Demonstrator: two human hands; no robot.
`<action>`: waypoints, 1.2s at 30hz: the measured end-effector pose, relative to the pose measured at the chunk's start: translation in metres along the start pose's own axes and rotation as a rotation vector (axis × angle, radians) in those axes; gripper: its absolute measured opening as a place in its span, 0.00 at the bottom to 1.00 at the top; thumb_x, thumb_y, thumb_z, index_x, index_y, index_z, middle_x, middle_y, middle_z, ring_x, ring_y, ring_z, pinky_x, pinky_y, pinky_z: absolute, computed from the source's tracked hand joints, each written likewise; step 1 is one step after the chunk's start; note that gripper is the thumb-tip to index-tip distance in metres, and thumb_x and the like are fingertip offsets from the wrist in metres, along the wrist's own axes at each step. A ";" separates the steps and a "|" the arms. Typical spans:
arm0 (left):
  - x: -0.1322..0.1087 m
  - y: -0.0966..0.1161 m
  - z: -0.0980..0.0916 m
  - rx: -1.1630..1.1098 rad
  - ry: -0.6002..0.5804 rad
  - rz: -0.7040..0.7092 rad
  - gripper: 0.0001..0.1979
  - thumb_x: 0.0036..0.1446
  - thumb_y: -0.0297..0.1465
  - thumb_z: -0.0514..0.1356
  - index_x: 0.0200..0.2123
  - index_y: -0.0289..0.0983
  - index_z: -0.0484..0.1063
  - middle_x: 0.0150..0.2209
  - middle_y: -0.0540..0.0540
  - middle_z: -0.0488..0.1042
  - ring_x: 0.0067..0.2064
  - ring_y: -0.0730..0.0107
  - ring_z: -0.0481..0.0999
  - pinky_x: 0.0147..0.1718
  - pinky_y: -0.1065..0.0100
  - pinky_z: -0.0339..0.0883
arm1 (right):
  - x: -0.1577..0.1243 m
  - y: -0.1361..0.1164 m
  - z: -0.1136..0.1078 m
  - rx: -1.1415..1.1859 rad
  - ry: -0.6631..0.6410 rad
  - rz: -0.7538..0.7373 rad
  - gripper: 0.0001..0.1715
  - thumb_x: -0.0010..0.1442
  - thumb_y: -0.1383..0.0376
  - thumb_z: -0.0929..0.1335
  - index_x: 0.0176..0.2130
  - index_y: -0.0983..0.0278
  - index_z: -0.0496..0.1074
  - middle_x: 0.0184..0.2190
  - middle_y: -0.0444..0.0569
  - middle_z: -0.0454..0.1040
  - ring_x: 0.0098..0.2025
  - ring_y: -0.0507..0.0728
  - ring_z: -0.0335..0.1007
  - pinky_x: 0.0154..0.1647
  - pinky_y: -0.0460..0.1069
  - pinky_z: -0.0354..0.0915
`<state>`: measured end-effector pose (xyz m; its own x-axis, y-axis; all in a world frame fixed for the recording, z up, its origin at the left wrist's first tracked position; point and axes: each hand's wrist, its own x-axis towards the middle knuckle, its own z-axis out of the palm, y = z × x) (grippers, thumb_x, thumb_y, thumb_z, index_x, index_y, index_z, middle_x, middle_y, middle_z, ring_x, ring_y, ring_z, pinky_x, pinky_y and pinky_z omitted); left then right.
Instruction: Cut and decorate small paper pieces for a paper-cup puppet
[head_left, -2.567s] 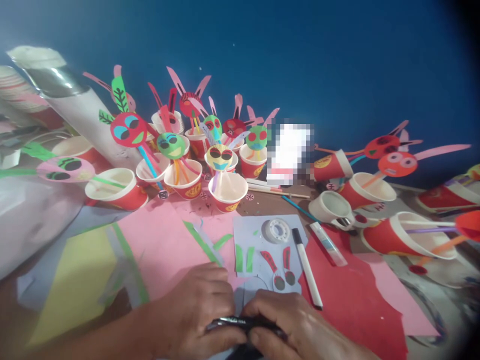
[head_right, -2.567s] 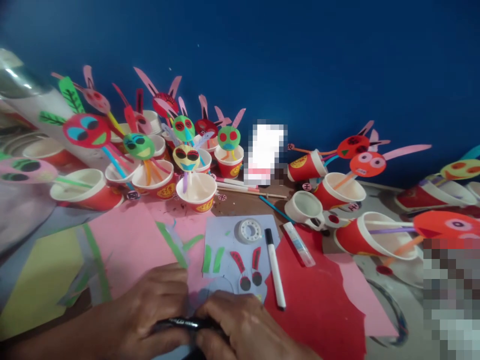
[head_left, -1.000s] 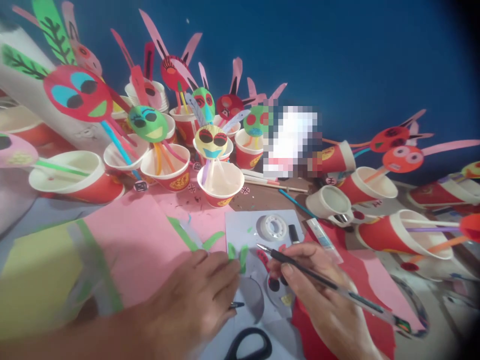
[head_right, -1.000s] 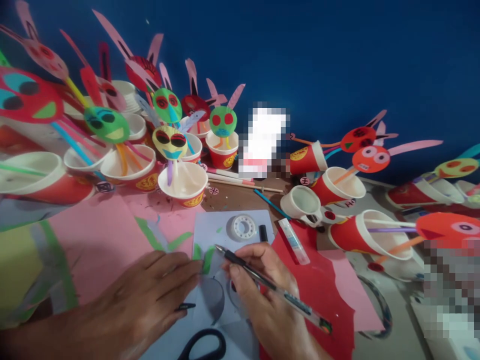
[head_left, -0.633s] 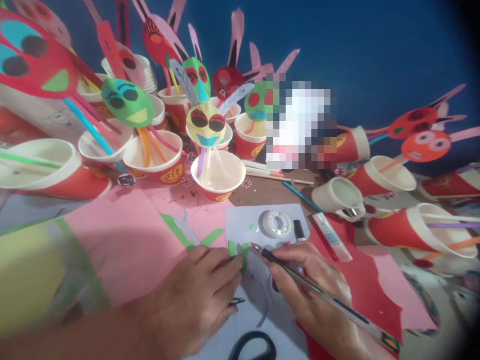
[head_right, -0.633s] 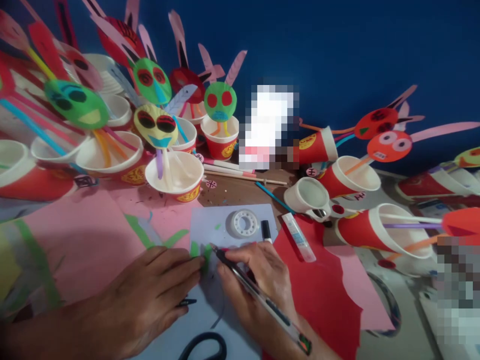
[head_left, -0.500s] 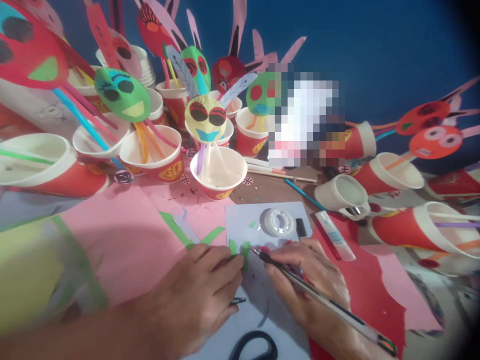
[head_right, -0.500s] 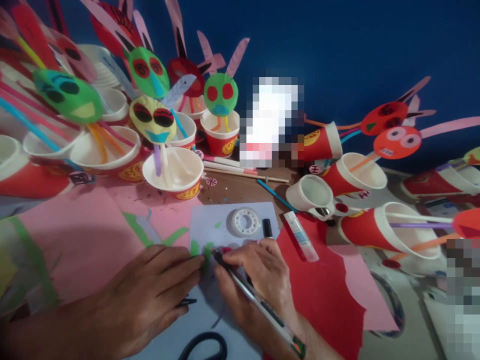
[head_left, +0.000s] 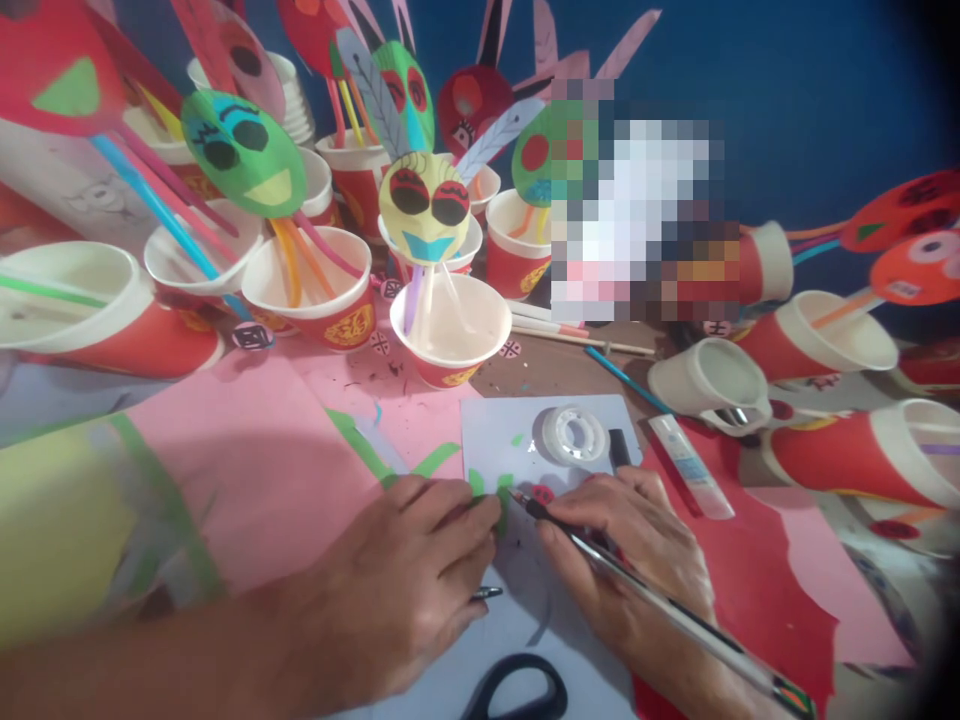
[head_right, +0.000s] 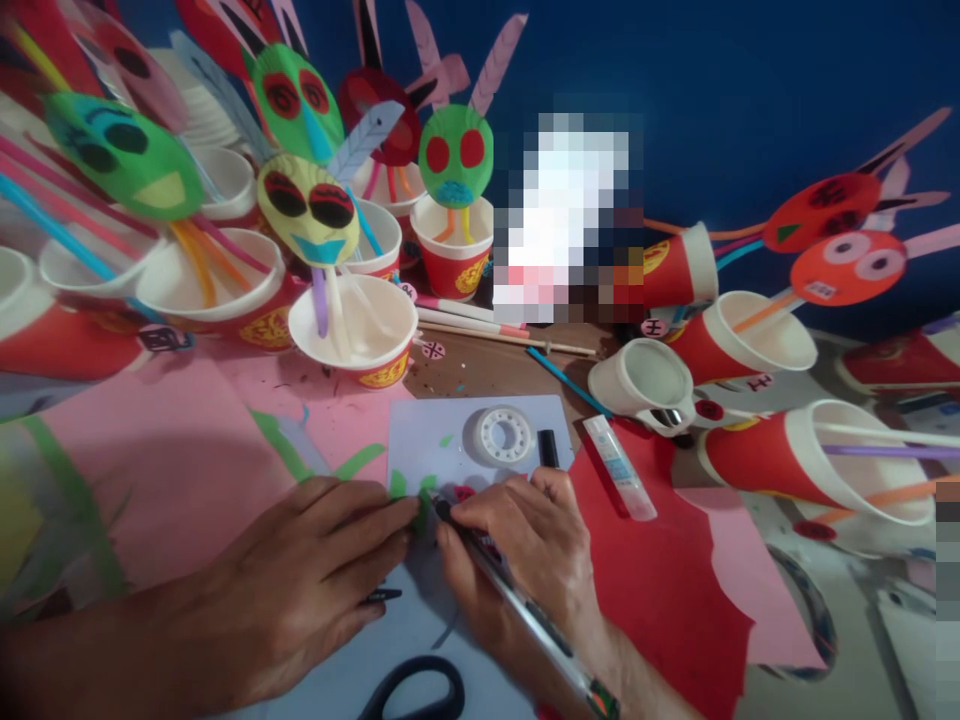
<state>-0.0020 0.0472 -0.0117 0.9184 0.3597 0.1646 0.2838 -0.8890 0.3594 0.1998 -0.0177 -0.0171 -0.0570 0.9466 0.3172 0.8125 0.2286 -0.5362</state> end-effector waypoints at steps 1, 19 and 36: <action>0.000 -0.001 0.000 0.005 0.005 0.007 0.12 0.64 0.34 0.52 0.43 0.34 0.71 0.47 0.44 0.73 0.46 0.60 0.67 0.44 0.59 0.59 | 0.000 0.001 0.000 0.002 0.010 -0.011 0.06 0.55 0.71 0.68 0.32 0.60 0.67 0.23 0.41 0.75 0.25 0.52 0.70 0.37 0.53 0.57; -0.002 -0.003 0.006 -0.063 -0.012 -0.025 0.13 0.62 0.34 0.56 0.47 0.35 0.70 0.49 0.49 0.73 0.49 0.62 0.65 0.49 0.61 0.53 | -0.010 0.004 -0.011 0.088 0.234 0.090 0.14 0.57 0.72 0.68 0.43 0.59 0.70 0.38 0.48 0.76 0.40 0.57 0.74 0.41 0.53 0.67; 0.000 -0.005 0.007 -0.062 -0.051 0.011 0.09 0.61 0.32 0.55 0.44 0.36 0.70 0.48 0.48 0.72 0.49 0.59 0.64 0.45 0.57 0.55 | -0.028 0.007 -0.031 0.226 0.315 0.344 0.10 0.61 0.71 0.63 0.42 0.59 0.69 0.28 0.42 0.77 0.30 0.52 0.75 0.30 0.46 0.71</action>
<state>-0.0014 0.0498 -0.0199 0.9348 0.3336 0.1221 0.2574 -0.8729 0.4145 0.2247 -0.0501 -0.0057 0.3977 0.8690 0.2943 0.6059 -0.0080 -0.7955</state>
